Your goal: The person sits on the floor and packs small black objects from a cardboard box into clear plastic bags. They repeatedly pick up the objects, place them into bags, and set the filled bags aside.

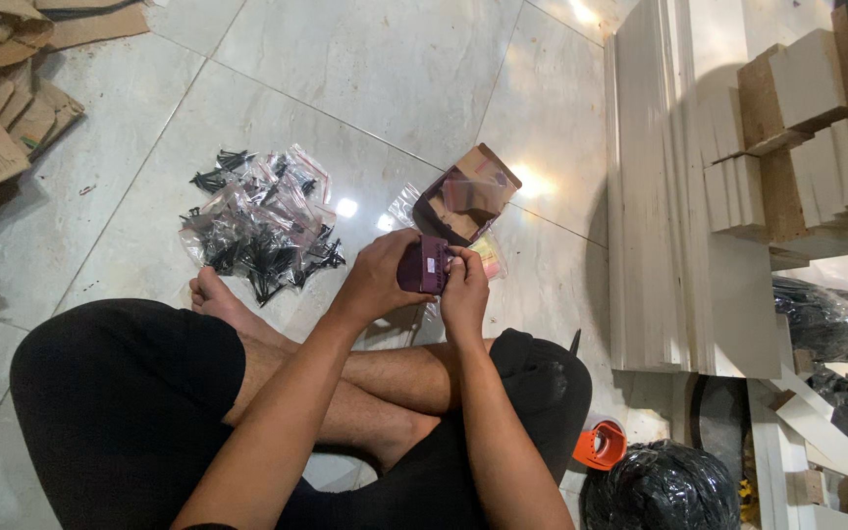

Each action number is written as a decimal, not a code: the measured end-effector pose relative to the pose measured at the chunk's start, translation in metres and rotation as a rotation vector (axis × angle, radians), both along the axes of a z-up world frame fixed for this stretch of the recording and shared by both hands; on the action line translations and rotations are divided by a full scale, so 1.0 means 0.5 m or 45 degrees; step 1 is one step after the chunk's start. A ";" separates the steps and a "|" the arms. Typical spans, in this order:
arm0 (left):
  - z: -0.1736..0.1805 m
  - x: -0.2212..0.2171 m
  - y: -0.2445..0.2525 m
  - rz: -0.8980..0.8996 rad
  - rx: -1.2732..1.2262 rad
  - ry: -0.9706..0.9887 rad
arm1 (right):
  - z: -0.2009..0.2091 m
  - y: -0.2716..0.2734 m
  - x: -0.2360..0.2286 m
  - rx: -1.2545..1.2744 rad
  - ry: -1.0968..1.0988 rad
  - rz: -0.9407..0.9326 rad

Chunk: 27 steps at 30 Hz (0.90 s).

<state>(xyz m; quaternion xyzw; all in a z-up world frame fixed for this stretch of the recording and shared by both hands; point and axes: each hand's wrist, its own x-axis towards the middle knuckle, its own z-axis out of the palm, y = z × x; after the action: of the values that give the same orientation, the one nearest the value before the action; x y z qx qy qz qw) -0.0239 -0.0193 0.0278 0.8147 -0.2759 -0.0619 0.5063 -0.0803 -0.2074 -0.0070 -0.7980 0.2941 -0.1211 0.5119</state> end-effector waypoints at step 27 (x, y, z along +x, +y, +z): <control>-0.030 0.001 0.045 0.017 0.765 -0.095 | 0.015 0.062 0.006 -0.802 0.307 0.743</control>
<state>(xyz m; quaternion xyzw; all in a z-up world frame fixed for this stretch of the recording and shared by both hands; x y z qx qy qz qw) -0.0233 0.0034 0.0130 0.9314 -0.2585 -0.1074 0.2326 -0.0772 -0.1763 0.0007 -0.9730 0.0629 0.0387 0.2187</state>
